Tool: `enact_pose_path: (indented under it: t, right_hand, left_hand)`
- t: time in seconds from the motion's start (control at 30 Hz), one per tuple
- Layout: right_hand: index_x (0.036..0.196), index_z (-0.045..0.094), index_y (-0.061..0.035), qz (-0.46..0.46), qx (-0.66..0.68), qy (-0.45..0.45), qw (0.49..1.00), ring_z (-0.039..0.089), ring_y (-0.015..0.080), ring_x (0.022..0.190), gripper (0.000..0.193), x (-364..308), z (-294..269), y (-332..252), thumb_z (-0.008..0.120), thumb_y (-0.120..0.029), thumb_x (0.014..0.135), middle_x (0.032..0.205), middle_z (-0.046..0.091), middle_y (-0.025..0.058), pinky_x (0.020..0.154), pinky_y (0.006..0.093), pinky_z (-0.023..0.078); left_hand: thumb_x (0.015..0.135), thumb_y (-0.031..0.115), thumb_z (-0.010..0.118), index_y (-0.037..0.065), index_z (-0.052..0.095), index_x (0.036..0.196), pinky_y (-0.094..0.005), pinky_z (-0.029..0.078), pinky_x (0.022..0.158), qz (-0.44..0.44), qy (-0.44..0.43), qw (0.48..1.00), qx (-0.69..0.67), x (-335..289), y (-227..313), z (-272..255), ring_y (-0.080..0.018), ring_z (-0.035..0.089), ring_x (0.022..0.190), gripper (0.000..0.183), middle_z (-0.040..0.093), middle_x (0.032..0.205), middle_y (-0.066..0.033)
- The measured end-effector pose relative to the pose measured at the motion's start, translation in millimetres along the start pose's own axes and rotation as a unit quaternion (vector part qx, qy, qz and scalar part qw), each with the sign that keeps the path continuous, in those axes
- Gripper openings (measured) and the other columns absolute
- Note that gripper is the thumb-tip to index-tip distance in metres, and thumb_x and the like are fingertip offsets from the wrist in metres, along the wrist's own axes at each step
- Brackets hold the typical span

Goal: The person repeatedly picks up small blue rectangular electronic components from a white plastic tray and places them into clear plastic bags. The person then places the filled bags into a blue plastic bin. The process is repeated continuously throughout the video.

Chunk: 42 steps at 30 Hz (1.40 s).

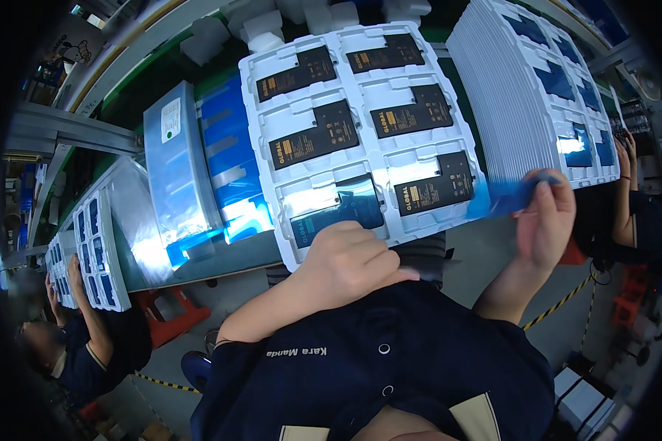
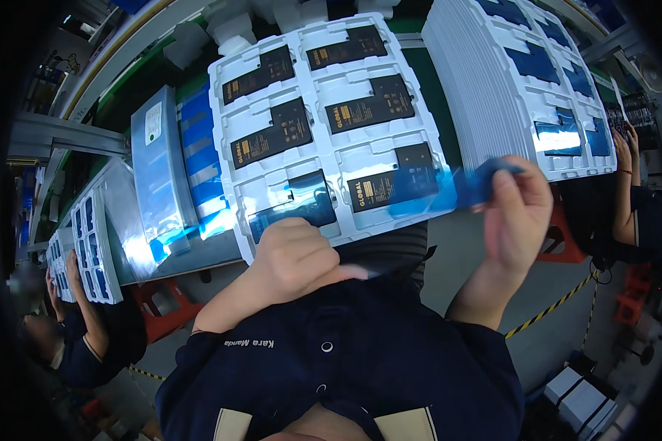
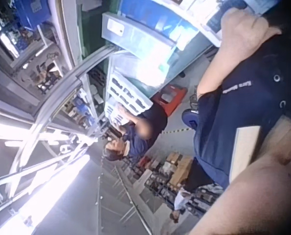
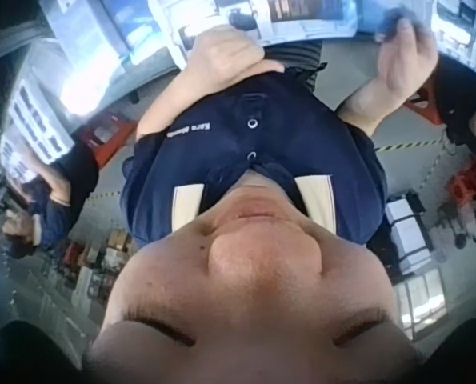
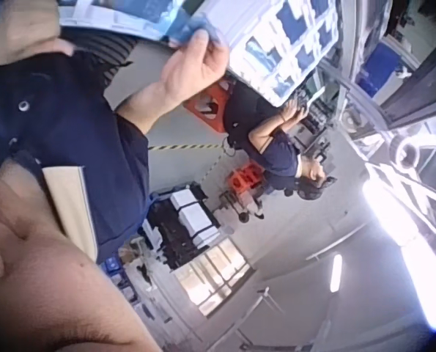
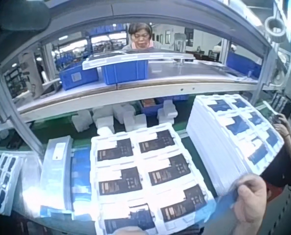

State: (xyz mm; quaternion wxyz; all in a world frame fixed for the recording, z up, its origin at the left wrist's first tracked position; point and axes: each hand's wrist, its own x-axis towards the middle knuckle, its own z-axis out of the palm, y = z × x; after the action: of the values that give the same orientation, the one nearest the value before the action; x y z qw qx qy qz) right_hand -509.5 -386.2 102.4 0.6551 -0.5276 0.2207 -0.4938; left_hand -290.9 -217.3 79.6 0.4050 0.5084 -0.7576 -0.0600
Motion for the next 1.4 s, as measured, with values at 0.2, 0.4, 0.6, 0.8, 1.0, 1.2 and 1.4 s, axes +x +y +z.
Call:
enact_pose_path:
  t: [0.2,0.4,0.6,0.8,1.0,1.2,1.4]
  right_hand:
    - [0.108,0.059,0.0041,0.104,-0.203,-0.045,0.973,0.055,0.0051,0.063,0.031,6,7,24,0.067,0.005,0.078,0.083,0.062,0.0044,0.054,0.0164,0.043]
    - [0.110,0.057,0.0095,0.132,-0.203,-0.057,0.969,0.058,0.0045,0.067,0.034,5,12,37,0.066,0.007,0.078,0.088,0.066,0.0085,0.056,0.0157,0.044]
    - [0.108,0.058,0.0090,0.146,-0.214,-0.066,0.964,0.057,0.0035,0.065,0.032,6,15,36,0.067,0.006,0.078,0.084,0.066,0.0075,0.055,0.0147,0.043]
    - [0.107,0.059,0.0085,0.138,-0.213,-0.062,0.965,0.056,0.0025,0.063,0.030,6,16,38,0.067,0.005,0.078,0.082,0.067,0.0068,0.055,0.0140,0.042]
    - [0.106,0.059,0.0084,0.136,-0.217,-0.077,0.964,0.057,0.0027,0.064,0.028,7,15,37,0.066,0.005,0.079,0.081,0.067,0.0067,0.056,0.0141,0.043]
    - [0.109,0.058,0.0078,0.139,-0.234,-0.072,0.960,0.056,0.0024,0.065,0.032,5,17,39,0.067,0.006,0.078,0.082,0.065,0.0045,0.054,0.0138,0.041]
    - [0.112,0.057,0.0067,0.088,-0.343,-0.071,0.933,0.050,0.0011,0.060,0.036,1,21,42,0.066,0.008,0.077,0.081,0.062,0.0026,0.052,0.0137,0.037]
  left_hand:
    - [0.068,0.016,0.074,0.005,0.054,0.074,-0.0324,0.040,0.065,-0.027,-0.047,0.997,0.049,-3,1,3,-0.0221,0.054,0.075,0.024,0.055,0.078,-0.0054]
    - [0.071,0.013,0.072,0.005,0.055,0.077,-0.0336,0.040,0.067,-0.054,-0.055,0.995,0.058,-3,-1,4,-0.0229,0.054,0.080,0.020,0.057,0.085,-0.0063]
    - [0.072,0.014,0.072,0.005,0.054,0.077,-0.0348,0.041,0.070,-0.059,-0.046,0.996,0.050,-2,-1,5,-0.0247,0.054,0.083,0.020,0.058,0.091,-0.0081]
    - [0.072,0.014,0.071,0.004,0.054,0.077,-0.0351,0.041,0.073,-0.077,-0.058,0.994,0.057,1,0,3,-0.0261,0.053,0.089,0.020,0.058,0.112,-0.0115]
    - [0.073,0.014,0.071,0.004,0.054,0.077,-0.0353,0.041,0.074,-0.085,-0.077,0.991,0.069,3,0,4,-0.0262,0.052,0.091,0.020,0.057,0.118,-0.0111]
    - [0.072,0.014,0.071,0.004,0.053,0.077,-0.0360,0.040,0.074,-0.088,-0.080,0.990,0.072,4,0,5,-0.0260,0.052,0.090,0.020,0.057,0.117,-0.0105]
    - [0.072,0.012,0.070,0.004,0.053,0.077,-0.0360,0.040,0.074,-0.090,-0.078,0.991,0.067,6,-1,6,-0.0261,0.052,0.089,0.020,0.058,0.116,-0.0108]
